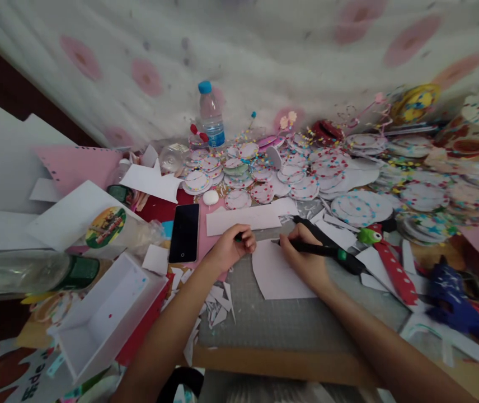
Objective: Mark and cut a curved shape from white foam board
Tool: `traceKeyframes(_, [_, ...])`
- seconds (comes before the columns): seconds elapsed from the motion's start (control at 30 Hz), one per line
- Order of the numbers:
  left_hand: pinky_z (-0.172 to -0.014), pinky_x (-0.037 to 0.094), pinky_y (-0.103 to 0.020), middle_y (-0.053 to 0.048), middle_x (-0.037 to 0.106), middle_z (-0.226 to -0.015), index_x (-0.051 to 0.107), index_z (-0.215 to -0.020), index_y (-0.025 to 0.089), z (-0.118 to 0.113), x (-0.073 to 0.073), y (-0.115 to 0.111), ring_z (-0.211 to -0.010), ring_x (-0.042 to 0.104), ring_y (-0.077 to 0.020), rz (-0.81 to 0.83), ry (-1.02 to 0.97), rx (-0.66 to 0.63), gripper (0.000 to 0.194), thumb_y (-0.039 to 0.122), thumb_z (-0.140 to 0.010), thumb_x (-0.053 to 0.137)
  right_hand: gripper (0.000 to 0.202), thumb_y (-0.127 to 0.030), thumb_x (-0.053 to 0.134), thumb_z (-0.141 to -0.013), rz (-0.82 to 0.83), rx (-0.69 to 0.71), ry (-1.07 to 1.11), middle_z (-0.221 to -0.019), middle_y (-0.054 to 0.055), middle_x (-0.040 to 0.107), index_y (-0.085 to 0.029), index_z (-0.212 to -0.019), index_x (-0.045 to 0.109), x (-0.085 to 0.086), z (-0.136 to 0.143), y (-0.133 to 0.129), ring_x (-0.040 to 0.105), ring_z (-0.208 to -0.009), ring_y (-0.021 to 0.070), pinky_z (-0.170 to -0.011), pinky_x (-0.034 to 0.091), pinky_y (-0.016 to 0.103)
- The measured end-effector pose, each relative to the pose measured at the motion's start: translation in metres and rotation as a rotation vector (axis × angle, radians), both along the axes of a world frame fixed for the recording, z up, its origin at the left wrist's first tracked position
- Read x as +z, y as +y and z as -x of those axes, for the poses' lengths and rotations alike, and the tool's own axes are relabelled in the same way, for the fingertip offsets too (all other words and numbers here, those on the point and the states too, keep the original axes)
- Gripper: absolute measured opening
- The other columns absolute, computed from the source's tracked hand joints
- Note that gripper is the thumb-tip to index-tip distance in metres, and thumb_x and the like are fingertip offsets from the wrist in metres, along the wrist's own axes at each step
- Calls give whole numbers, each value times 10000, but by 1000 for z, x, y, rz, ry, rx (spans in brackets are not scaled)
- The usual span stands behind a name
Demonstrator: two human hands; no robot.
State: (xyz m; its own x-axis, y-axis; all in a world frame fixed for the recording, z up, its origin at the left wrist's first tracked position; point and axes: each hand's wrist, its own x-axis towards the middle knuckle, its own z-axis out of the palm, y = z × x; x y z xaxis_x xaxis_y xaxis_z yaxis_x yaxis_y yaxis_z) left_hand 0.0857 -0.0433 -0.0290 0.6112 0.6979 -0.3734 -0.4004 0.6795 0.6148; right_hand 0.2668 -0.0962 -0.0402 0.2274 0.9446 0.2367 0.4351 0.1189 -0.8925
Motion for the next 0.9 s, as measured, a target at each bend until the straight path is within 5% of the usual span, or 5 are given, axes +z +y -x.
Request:
traceKeyframes(0.43, [-563, 396, -239, -2, 422, -527, 436, -536, 176, -2, 3, 2, -525, 466, -136, 48, 8, 26, 315, 212, -848, 434, 251, -331, 601, -797, 16, 115, -78, -546, -57, 424, -235, -645, 426, -2, 5, -2, 392, -490, 114, -478, 304, 259])
traceKeyframes(0.7, [-550, 394, -236, -1, 417, -525, 436, -535, 178, -2, 4, 2, -517, 457, -134, 59, 7, 38, 316, 212, -849, 437, 260, -300, 553, -831, -7, 41, -77, -562, -60, 377, -244, -653, 371, -1, 3, -3, 375, -502, 116, -489, 297, 264])
traceKeyframes(0.9, [-549, 395, -228, -1, 423, -526, 436, -532, 176, -3, 5, 2, -516, 451, -127, 64, 3, 32, 322, 208, -852, 437, 243, -325, 591, -813, 48, 157, -109, -561, -58, 418, -233, -670, 417, -3, 6, -5, 396, -502, 113, -503, 298, 267])
